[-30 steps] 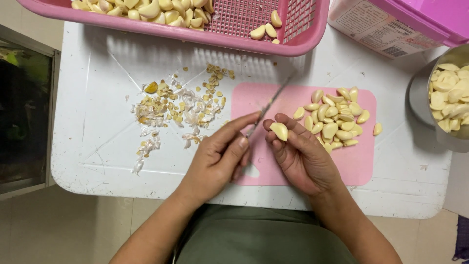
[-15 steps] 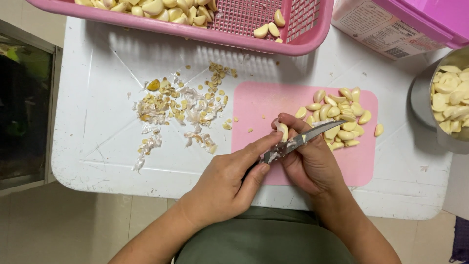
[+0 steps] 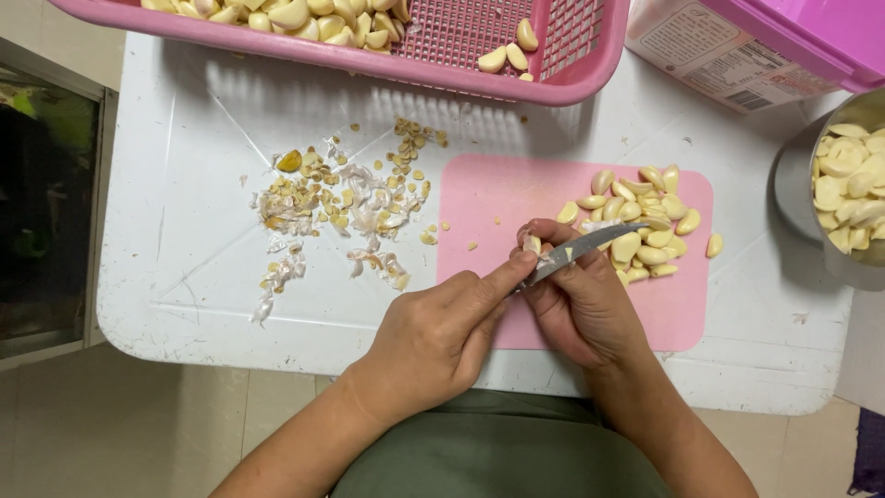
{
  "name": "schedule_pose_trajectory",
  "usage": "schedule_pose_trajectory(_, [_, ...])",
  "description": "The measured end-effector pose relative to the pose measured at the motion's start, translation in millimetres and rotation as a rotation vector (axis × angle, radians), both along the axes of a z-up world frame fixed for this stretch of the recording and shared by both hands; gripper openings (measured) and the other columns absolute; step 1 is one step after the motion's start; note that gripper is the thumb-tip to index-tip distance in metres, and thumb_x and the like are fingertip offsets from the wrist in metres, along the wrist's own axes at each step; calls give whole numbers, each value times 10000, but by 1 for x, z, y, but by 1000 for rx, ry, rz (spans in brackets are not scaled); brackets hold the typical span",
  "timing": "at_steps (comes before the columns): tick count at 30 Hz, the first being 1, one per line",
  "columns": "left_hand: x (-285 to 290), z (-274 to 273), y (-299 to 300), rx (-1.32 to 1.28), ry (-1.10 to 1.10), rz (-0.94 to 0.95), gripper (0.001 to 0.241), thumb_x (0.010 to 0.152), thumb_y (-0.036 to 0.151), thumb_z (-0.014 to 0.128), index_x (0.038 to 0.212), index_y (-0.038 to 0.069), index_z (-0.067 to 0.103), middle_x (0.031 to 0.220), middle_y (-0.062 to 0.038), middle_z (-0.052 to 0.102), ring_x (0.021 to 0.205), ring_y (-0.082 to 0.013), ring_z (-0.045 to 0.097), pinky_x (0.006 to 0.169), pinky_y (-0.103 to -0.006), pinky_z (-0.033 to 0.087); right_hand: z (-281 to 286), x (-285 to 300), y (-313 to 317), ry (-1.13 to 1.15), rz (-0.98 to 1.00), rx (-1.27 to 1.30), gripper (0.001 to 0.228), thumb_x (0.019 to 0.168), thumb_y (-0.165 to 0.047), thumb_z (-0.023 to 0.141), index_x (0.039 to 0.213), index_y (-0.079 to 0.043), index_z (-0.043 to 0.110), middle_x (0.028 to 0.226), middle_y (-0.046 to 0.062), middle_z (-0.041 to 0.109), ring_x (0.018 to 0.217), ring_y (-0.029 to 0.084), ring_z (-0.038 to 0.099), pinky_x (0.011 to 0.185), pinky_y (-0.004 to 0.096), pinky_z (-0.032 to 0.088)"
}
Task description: A person is manually slicing garlic cloves on a cutting board using a knife and organizing them into containers.
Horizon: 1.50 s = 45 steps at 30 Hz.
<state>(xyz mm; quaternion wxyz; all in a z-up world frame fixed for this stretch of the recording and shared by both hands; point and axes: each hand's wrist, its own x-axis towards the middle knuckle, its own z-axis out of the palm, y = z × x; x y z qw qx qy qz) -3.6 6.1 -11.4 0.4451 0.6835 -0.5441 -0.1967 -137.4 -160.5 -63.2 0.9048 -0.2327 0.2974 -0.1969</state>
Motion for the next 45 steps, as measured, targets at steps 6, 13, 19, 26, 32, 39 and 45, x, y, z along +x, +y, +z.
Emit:
schedule_pose_trajectory(6, [12, 12, -6, -24, 362, -46, 389, 1109, 139, 495, 1491, 90, 547, 1491, -134, 670, 1339, -270, 721, 1143, -344, 555, -6, -1, -3, -111, 33, 44, 296, 961, 97, 600, 1243, 31, 660, 1183, 195, 668, 1027, 234, 698, 930, 296, 618])
schedule_pose_trajectory(13, [24, 12, -5, 85, 630, -5, 432, 1103, 206, 492, 1524, 130, 551, 738, 2, 574, 663, -107, 565, 721, -262, 523, 1, 1, -5, -113, 34, 142, 330, 930, 70, 673, 1254, 12, 639, 1132, 198, 683, 955, 259, 693, 888, 278, 624])
schedule_pose_trajectory(19, [20, 14, -4, 69, 560, 43, 426, 1099, 212, 497, 1512, 124, 557, 753, 9, 584, 697, -109, 597, 758, -253, 530, 1, -1, -6, -102, 38, 146, 376, 920, 72, 678, 1292, 40, 629, 1158, 220, 706, 997, 297, 728, 901, 300, 640])
schedule_pose_trajectory(26, [9, 18, -3, 58, 476, -41, 465, 1110, 182, 498, 1571, 121, 476, 780, 1, 527, 699, -154, 528, 755, -276, 493, -3, 0, -4, -181, 46, 41, 390, 925, 106, 592, 1301, 25, 657, 1292, 226, 650, 1089, 258, 699, 966, 355, 609])
schedule_pose_trajectory(32, [9, 19, -4, 78, 471, -47, 467, 1111, 191, 489, 1574, 135, 475, 828, -8, 572, 705, -158, 532, 749, -271, 488, -2, -1, -1, -119, -6, -47, 390, 921, 154, 582, 1266, 11, 696, 1308, 204, 693, 1046, 256, 725, 933, 401, 650])
schedule_pose_trajectory(39, [5, 13, -7, -8, 437, -60, 447, 1118, 153, 459, 1556, 62, 469, 1595, -121, 569, 1475, -264, 603, 1238, -349, 472, -1, 0, 3, -99, -57, -117, 373, 909, 145, 643, 1241, -8, 718, 1299, 198, 698, 1067, 237, 716, 989, 315, 610])
schedule_pose_trajectory(45, [4, 7, -10, -48, 382, 2, 411, 1119, 149, 469, 1517, 61, 523, 1516, -135, 643, 1389, -268, 679, 1195, -349, 529, 4, 4, 6, -71, -78, -173, 353, 939, 83, 691, 1286, 20, 661, 1300, 162, 707, 1064, 218, 724, 1005, 315, 610])
